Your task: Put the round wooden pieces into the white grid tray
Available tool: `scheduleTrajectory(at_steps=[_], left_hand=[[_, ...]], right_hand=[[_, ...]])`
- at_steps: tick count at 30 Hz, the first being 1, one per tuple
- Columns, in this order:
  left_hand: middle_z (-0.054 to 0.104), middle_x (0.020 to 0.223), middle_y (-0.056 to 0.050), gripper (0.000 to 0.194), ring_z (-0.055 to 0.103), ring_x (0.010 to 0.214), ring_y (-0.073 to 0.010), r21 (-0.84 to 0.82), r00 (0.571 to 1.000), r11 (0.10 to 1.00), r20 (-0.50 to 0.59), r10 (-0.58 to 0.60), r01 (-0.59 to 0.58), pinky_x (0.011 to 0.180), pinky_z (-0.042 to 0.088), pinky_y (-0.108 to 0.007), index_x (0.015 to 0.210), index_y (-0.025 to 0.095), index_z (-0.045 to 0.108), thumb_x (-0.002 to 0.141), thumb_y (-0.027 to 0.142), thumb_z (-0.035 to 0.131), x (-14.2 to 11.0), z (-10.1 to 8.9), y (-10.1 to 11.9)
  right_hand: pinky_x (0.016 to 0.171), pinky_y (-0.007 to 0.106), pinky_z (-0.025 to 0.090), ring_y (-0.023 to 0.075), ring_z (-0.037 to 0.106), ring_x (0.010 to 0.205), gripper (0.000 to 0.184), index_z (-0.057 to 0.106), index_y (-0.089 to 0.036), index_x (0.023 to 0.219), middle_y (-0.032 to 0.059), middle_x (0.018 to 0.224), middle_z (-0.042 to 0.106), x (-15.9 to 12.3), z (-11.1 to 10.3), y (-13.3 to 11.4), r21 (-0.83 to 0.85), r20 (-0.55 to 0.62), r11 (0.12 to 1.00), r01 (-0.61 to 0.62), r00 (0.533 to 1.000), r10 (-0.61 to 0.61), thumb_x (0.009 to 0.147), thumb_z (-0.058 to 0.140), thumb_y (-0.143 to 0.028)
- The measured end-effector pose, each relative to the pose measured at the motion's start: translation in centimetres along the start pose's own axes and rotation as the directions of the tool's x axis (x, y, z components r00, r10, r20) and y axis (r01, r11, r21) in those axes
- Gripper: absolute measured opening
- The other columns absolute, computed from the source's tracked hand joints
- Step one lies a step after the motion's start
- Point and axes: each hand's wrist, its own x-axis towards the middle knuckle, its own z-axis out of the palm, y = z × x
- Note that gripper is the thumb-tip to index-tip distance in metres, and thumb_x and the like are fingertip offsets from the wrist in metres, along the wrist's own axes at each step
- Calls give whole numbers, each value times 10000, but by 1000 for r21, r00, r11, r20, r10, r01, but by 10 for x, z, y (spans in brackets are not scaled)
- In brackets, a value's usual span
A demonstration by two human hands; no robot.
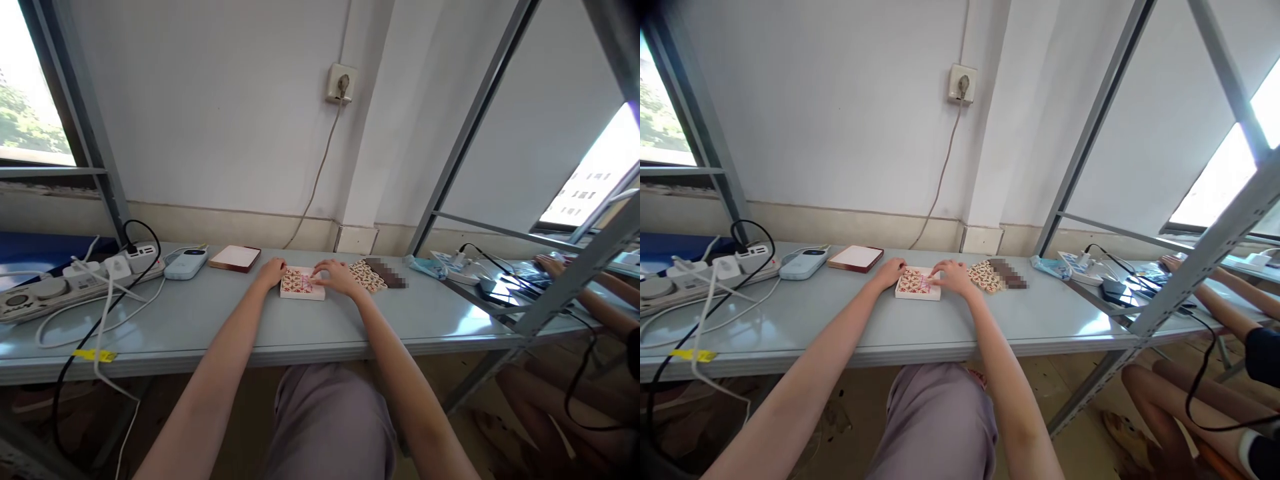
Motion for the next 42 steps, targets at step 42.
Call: scheduleTrajectory(at_steps=[42], left_hand=[[622,1034,-85,240,559,922,-183,-62,1000,998,-16,5,-6,779,402,-263,915,164,616,829,232,403,3,4,-5]], right_hand=[[849,338,353,230,511,1025,255,654,-290,1005,27,1073,612,-4,-13,-11,91,249,979,182,948,-200,776,547,-252]])
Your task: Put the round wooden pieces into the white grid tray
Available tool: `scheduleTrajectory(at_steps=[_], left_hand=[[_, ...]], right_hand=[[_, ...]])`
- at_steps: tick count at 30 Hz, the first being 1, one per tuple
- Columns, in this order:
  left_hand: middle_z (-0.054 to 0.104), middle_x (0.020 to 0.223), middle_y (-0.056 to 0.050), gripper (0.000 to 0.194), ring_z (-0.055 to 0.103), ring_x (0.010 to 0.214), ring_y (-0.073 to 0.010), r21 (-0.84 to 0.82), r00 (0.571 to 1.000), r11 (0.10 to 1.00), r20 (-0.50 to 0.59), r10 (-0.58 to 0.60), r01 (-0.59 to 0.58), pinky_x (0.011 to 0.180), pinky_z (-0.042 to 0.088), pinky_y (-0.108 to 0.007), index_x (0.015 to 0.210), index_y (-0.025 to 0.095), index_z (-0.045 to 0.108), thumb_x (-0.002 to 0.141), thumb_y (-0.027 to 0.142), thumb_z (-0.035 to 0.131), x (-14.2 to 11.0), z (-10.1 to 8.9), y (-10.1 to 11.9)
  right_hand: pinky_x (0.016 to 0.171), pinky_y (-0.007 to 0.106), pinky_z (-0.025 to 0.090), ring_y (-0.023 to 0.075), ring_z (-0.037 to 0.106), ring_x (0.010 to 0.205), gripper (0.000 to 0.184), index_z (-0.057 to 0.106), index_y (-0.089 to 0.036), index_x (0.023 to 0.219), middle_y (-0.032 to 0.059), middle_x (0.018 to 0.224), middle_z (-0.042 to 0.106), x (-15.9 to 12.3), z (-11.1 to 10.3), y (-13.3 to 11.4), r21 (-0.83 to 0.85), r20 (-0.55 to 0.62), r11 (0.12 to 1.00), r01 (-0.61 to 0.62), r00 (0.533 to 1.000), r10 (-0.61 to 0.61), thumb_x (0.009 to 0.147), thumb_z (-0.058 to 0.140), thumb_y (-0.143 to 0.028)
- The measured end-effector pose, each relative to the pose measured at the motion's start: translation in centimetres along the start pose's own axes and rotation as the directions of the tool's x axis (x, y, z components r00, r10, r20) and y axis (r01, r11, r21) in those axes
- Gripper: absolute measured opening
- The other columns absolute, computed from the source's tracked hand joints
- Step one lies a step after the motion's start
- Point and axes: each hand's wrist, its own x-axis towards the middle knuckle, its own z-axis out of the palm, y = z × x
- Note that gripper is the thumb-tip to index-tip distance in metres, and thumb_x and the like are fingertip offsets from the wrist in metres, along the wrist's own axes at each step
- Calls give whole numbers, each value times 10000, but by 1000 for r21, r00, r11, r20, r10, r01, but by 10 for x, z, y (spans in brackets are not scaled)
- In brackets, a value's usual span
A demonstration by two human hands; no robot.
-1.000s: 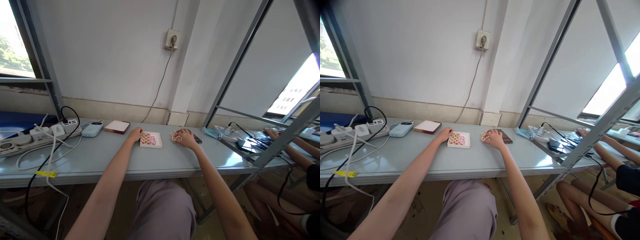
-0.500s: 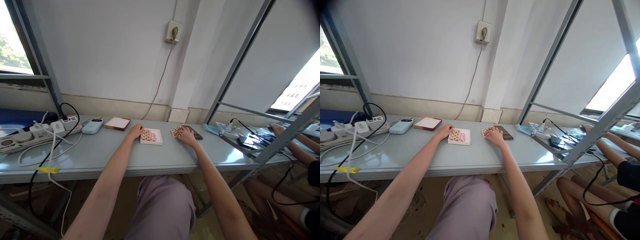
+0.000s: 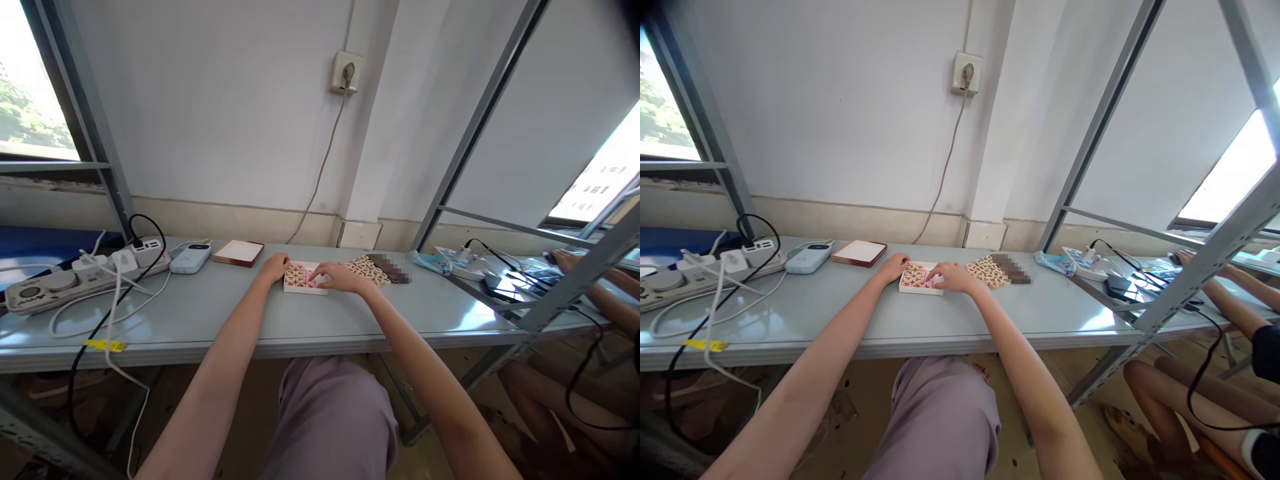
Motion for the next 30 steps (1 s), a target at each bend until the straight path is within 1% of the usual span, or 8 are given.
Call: scheduleTrajectory(at_steps=[6,11,15,18,20,23,26,30], left_hand=[[614,1035,-98,244,548,953,-193,30,1000,1000,0,3,-3,788,400,-275,908,154,610,825,208,386,-1,-1,3],[618,1033,-90,237,548,946,-185,15,1000,1000,-6,3,-3,789,398,-265,899,158,610,824,216,392,-1,0,2],[624,1024,-88,240,549,941,-185,20,1000,1000,-8,14,-13,784,397,-264,899,159,613,826,219,392,0,0,0],[628,1026,-84,233,550,939,-181,22,1000,1000,3,10,-10,772,396,-255,900,162,614,827,218,399,0,0,0],[627,1035,-82,233,551,941,-180,19,1000,1000,8,6,-6,766,398,-252,908,166,613,830,218,401,0,0,0],[621,1048,-86,242,549,948,-181,17,1000,1000,7,3,-3,774,400,-256,926,165,611,837,224,394,0,-1,0],[618,1060,-83,251,546,956,-174,4,1000,1000,19,4,-4,792,398,-251,931,165,614,835,209,386,0,-1,0],[624,1054,-90,252,553,941,-178,-16,1000,1000,31,0,0,789,401,-251,915,158,621,824,195,389,1,-2,0]], right_hand=[[786,269,400,175,575,885,324,679,-280,994,11,1061,627,11,-2,2,159,109,987,34,993,-52,713,570,-161],[766,262,421,176,565,878,346,676,-266,1009,32,1038,613,14,-1,7,239,110,969,60,990,-89,692,596,-154],[778,270,425,179,547,883,269,682,-230,939,57,1028,571,17,4,9,250,89,968,19,995,-42,677,634,-200],[791,284,425,176,536,883,242,673,-224,904,60,1061,535,10,4,12,296,34,955,-24,999,15,681,663,-317],[825,294,413,178,523,926,277,660,-229,908,55,1081,516,-2,0,17,334,-81,942,-12,996,41,690,658,-401],[845,301,407,176,509,966,308,638,-233,918,50,1096,502,-24,-4,35,357,-257,933,-41,956,140,724,610,-470],[866,317,402,184,509,979,306,642,-229,910,57,1083,513,-46,-2,61,297,-280,941,-163,927,249,726,601,-470],[904,333,374,208,494,1016,225,652,-209,844,60,1015,556,-65,7,89,85,-276,975,-207,935,223,698,637,-381]])
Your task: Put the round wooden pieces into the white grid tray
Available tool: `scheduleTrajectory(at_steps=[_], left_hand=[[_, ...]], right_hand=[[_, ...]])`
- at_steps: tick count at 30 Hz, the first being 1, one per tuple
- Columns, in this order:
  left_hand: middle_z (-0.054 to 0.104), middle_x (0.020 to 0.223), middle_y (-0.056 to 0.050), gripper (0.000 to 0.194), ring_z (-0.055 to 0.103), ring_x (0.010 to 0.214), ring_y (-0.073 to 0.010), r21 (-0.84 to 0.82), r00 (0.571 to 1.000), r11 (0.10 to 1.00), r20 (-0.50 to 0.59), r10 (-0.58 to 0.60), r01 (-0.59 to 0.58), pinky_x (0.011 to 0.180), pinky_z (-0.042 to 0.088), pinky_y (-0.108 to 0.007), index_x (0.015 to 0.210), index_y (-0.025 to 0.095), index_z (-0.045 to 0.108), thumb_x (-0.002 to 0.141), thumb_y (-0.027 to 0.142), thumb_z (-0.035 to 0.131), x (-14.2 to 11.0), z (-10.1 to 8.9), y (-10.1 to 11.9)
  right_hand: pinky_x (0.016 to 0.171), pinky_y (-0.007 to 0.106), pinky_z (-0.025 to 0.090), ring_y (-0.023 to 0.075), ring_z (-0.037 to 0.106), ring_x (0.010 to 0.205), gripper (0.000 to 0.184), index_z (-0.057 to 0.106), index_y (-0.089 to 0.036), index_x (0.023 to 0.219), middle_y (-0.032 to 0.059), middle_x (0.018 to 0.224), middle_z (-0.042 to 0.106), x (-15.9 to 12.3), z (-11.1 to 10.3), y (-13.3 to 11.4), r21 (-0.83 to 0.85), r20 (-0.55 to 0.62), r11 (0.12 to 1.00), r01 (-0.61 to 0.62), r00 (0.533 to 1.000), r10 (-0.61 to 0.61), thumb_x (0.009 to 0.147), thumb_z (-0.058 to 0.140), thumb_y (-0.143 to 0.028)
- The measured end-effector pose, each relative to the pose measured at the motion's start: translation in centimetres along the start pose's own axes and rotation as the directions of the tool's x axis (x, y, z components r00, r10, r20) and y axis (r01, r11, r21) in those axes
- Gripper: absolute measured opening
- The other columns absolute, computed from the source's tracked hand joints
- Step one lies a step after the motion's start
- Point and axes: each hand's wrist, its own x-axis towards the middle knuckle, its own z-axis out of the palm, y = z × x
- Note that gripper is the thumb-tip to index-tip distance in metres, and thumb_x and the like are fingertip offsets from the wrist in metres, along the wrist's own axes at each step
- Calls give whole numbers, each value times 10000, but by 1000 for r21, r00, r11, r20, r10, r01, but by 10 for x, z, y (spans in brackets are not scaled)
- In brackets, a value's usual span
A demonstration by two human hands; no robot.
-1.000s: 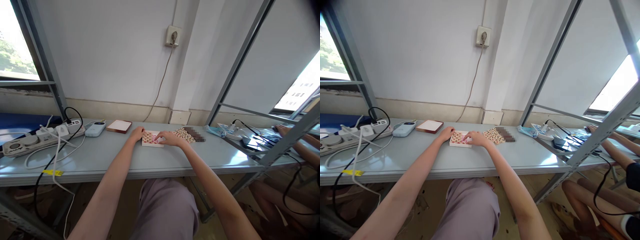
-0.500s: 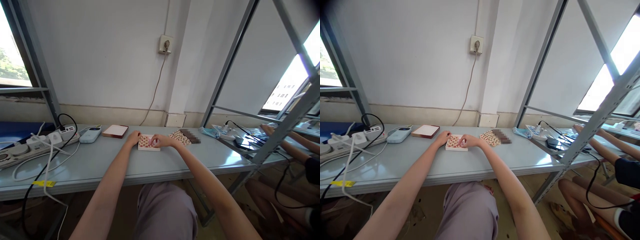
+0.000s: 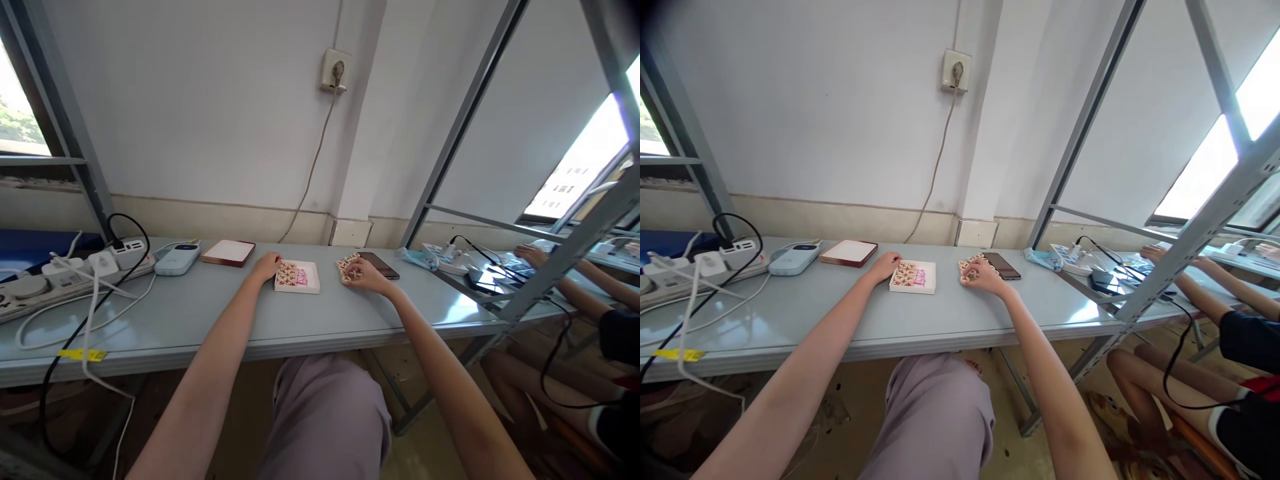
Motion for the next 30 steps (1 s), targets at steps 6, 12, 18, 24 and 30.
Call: scheduleTrajectory(at_steps=[6,12,18,24,30], left_hand=[[629,1052,-88,260,554,946,-173,11,1000,1000,-4,0,0,796,403,-244,918,159,624,824,195,384,-1,-1,0],[628,1067,-79,270,558,953,-169,6,1000,1000,2,1,-1,804,411,-245,940,166,626,828,205,383,1,1,-2],[648,1065,-85,267,559,1002,-191,-93,1000,996,-9,-7,6,848,415,-268,927,158,659,808,204,425,3,0,-5],[665,1049,-90,267,590,979,-192,-302,999,952,39,-37,47,870,425,-266,935,135,671,766,248,498,7,1,-12],[692,970,-53,269,606,936,-186,-395,993,918,90,77,-36,865,436,-265,877,148,687,737,298,513,10,4,-16]], right_hand=[[860,349,377,227,498,982,209,662,-233,876,56,1028,572,-7,-3,8,-194,-50,979,-61,997,52,696,636,-337],[821,365,367,233,490,975,172,646,-237,838,45,1004,582,-11,-5,7,-240,-70,962,-126,991,112,705,632,-346],[801,325,377,211,509,945,175,618,-218,876,46,984,575,-14,-7,5,-205,-126,975,-86,990,61,718,614,-294],[761,281,390,163,539,848,219,573,-225,1023,49,1036,549,10,2,-55,-107,-80,986,130,987,-139,818,496,-217],[813,316,363,207,513,975,250,600,-216,1050,88,1086,534,65,38,-101,-331,114,905,267,963,-243,804,559,-198]])
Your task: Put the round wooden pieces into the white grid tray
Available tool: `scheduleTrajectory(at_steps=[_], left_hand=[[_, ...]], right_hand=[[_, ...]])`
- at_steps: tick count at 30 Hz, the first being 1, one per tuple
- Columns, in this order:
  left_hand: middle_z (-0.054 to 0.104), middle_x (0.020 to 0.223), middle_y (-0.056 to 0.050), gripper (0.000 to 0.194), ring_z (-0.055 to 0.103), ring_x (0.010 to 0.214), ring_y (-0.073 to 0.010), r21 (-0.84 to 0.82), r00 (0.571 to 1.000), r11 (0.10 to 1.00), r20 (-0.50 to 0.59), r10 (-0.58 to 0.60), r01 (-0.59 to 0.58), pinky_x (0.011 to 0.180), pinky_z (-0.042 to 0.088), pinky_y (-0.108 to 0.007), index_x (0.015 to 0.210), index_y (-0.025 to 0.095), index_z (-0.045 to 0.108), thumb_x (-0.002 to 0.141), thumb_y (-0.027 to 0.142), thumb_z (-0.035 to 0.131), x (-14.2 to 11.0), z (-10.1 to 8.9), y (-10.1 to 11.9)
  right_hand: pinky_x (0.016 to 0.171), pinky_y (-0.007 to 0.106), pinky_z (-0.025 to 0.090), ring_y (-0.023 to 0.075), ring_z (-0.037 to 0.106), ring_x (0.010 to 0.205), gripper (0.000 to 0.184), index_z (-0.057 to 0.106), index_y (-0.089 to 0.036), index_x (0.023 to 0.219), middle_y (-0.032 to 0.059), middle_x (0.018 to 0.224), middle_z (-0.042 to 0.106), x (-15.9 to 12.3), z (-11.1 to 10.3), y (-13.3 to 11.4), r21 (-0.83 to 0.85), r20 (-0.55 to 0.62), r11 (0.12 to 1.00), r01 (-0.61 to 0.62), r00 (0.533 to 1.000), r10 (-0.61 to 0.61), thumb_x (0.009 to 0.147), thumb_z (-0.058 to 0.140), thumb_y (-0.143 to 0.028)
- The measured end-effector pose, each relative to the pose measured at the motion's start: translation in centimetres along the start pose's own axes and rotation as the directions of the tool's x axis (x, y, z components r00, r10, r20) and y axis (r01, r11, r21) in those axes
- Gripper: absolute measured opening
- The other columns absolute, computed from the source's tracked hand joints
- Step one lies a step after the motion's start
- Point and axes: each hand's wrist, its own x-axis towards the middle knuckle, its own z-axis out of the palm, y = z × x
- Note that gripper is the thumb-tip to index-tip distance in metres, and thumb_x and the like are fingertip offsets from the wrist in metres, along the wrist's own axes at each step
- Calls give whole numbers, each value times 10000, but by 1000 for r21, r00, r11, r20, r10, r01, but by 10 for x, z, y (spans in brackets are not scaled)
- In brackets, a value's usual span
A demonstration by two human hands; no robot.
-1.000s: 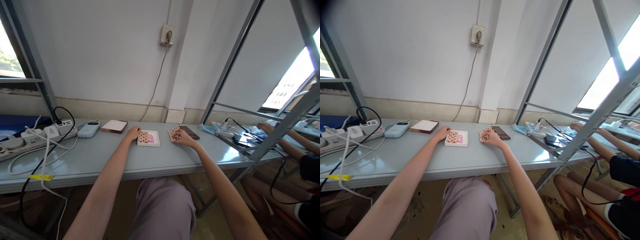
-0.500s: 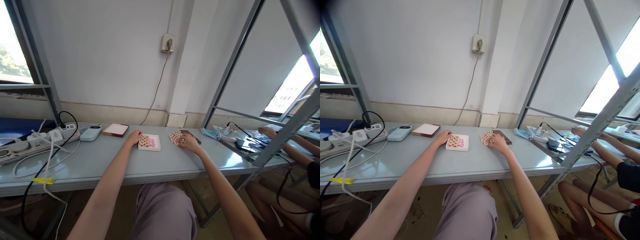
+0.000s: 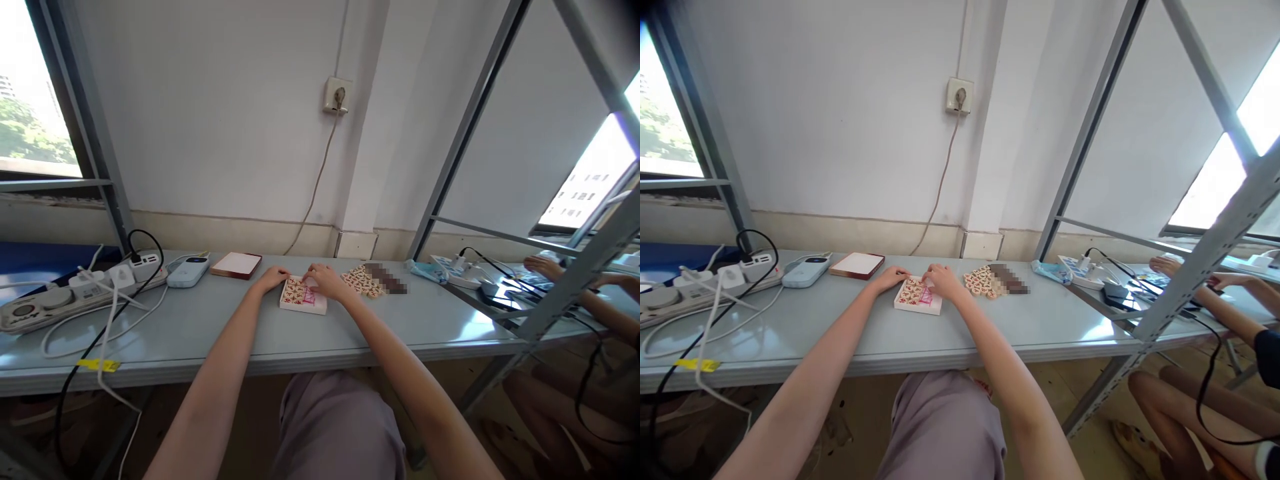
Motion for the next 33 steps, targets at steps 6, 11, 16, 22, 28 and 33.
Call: scheduleTrajectory(at_steps=[6,11,16,22,28,33], left_hand=[[691,944,-59,251,605,907,-183,31,1000,999,17,-25,24,852,440,-270,862,131,682,712,254,522,-3,-2,6],[690,945,-60,265,598,913,-186,26,999,999,34,-28,27,847,437,-266,867,135,681,712,272,516,-7,-5,12],[687,952,-56,264,595,923,-188,22,999,999,39,-30,29,852,433,-258,862,133,677,709,263,505,-9,-7,14],[685,943,-58,258,599,910,-193,4,1000,1000,23,-11,11,826,438,-255,845,135,673,704,278,512,-6,-4,8],[685,933,-44,249,603,898,-186,-19,1000,1000,15,-1,1,798,442,-238,826,151,667,697,307,522,-4,0,2],[685,932,-44,267,600,910,-195,-10,999,999,19,-37,37,810,438,-252,832,156,669,692,334,528,-4,-1,2]], right_hand=[[811,303,376,210,488,1003,217,627,-211,1021,90,1070,558,13,14,1,48,8,999,-18,1000,17,829,530,-241],[857,307,366,203,468,1021,277,622,-253,1078,73,1095,543,15,16,2,128,28,992,2,1000,-6,812,546,-252],[855,318,356,211,472,1014,206,655,-222,972,76,1063,553,11,6,3,136,-25,990,-37,999,41,808,557,-299],[854,345,359,222,486,983,278,644,-227,942,66,1049,556,-48,-18,37,154,-95,977,-148,982,164,823,508,-439],[835,378,363,246,472,1013,240,637,-259,970,64,1082,556,-119,-15,70,46,-9,953,-299,954,300,792,547,-393],[815,395,354,250,475,977,195,604,-245,950,66,1066,568,-133,-4,71,-37,-98,920,-389,918,384,787,549,-338]])
